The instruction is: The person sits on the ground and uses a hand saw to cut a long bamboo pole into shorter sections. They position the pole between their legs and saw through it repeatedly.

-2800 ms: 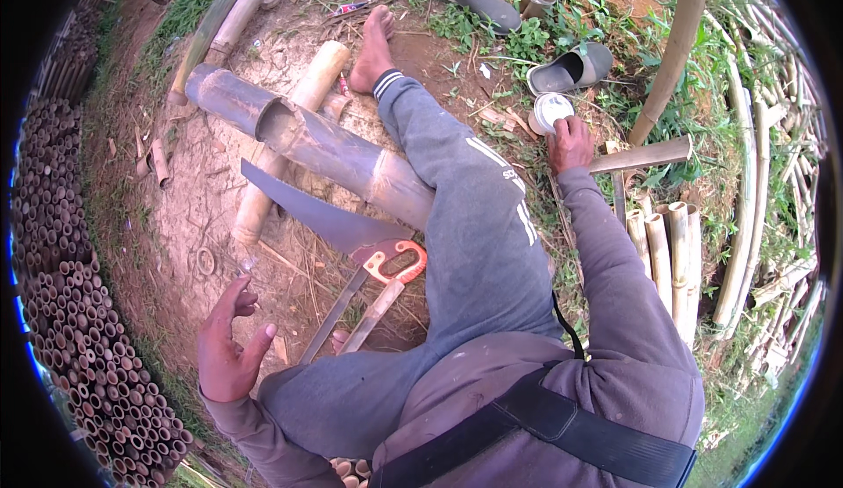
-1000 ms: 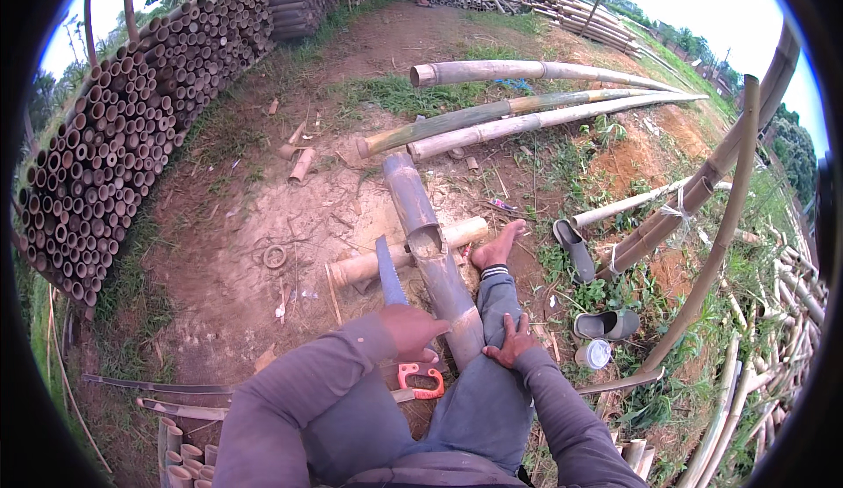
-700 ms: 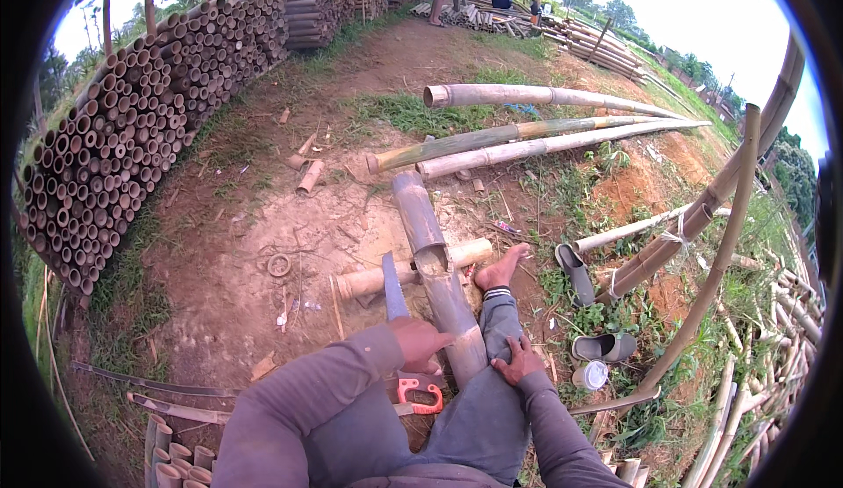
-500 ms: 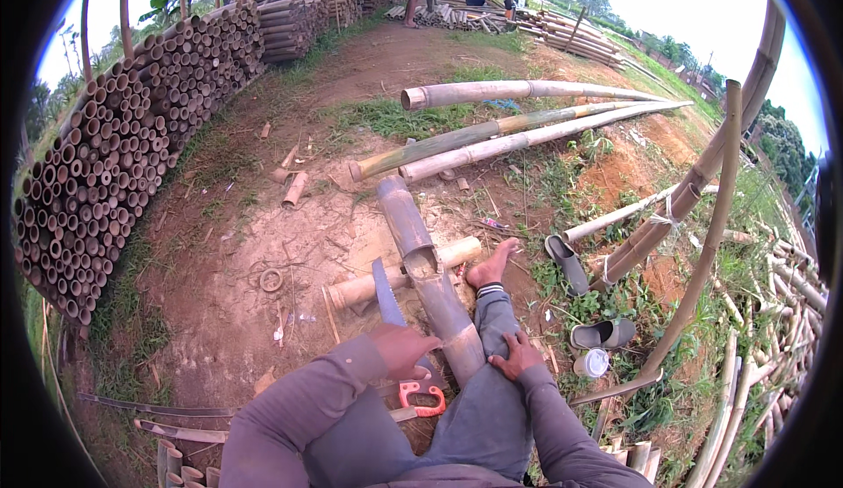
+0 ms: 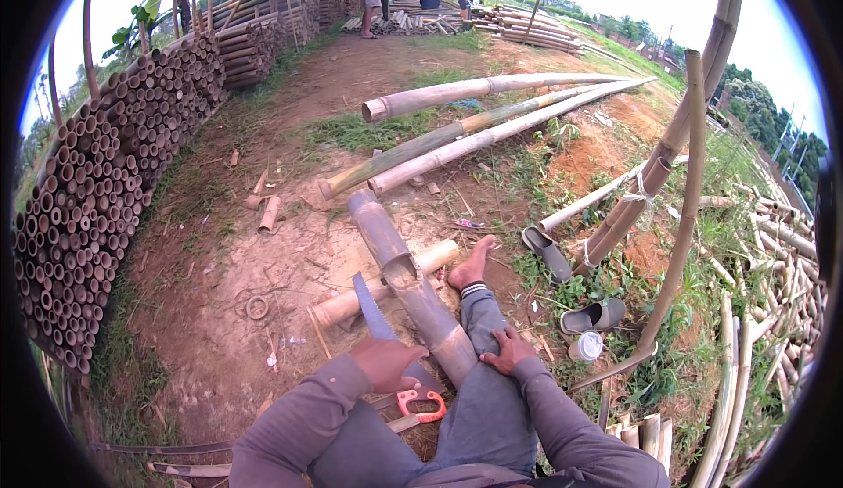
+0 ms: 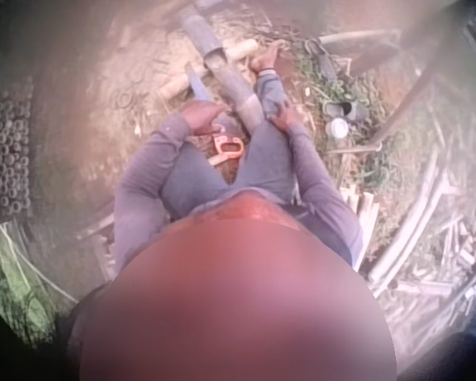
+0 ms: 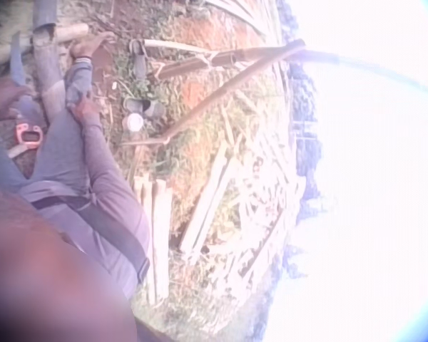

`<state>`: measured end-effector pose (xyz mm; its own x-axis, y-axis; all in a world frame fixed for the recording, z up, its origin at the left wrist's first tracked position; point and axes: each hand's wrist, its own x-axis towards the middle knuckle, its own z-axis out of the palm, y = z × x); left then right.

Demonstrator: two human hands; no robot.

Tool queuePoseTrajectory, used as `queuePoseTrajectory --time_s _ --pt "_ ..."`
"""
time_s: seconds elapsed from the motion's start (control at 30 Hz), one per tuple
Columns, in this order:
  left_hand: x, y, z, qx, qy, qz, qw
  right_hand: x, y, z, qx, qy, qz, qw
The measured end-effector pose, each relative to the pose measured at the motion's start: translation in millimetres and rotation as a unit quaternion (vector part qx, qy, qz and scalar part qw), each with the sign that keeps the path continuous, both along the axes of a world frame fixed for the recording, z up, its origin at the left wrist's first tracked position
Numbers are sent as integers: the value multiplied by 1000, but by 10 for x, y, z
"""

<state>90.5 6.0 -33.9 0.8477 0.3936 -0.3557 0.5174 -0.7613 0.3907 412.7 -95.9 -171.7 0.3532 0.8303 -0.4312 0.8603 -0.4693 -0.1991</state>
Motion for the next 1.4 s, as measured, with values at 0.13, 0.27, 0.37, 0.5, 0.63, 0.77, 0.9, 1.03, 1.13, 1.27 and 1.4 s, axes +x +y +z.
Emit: queuePoseTrajectory --time_s 0.13,0.27,0.37,0.5,0.63,0.77,0.9,1.03,1.13,1.27,1.4 --pt "-1 -2 11 2 2 3 1000 24 15 -20 -3 2 -2 1000" --pt "7 -11 20 1 14 3 1000 41 4 -33 -1 8 5 1000" --pt "6 -14 7 6 7 0 1000 52 -5 -41 -1 12 6 1000" --pt "3 -11 -29 7 -7 -4 1000 66 -4 -48 -6 10 11 1000" --pt "6 -14 -50 15 -9 -4 1000 73 6 -45 -20 8 12 1000" --pt "10 -17 -50 17 -4 -4 1000 68 6 -25 -18 8 17 1000" --pt "-2 -22 -53 13 -8 -3 1000 61 -3 0 -7 15 9 1000" --pt "-11 -25 -64 10 -2 3 1000 46 -10 -1 3 11 4 1000" --pt "-3 -17 -70 5 13 4 1000 41 -2 -12 0 16 -4 1000" --pt "-5 -10 -76 -1 21 10 1000 42 -2 -23 4 5 13 1000" --pt "1 -1 -62 2 12 6 1000 49 -19 -31 13 6 15 1000"
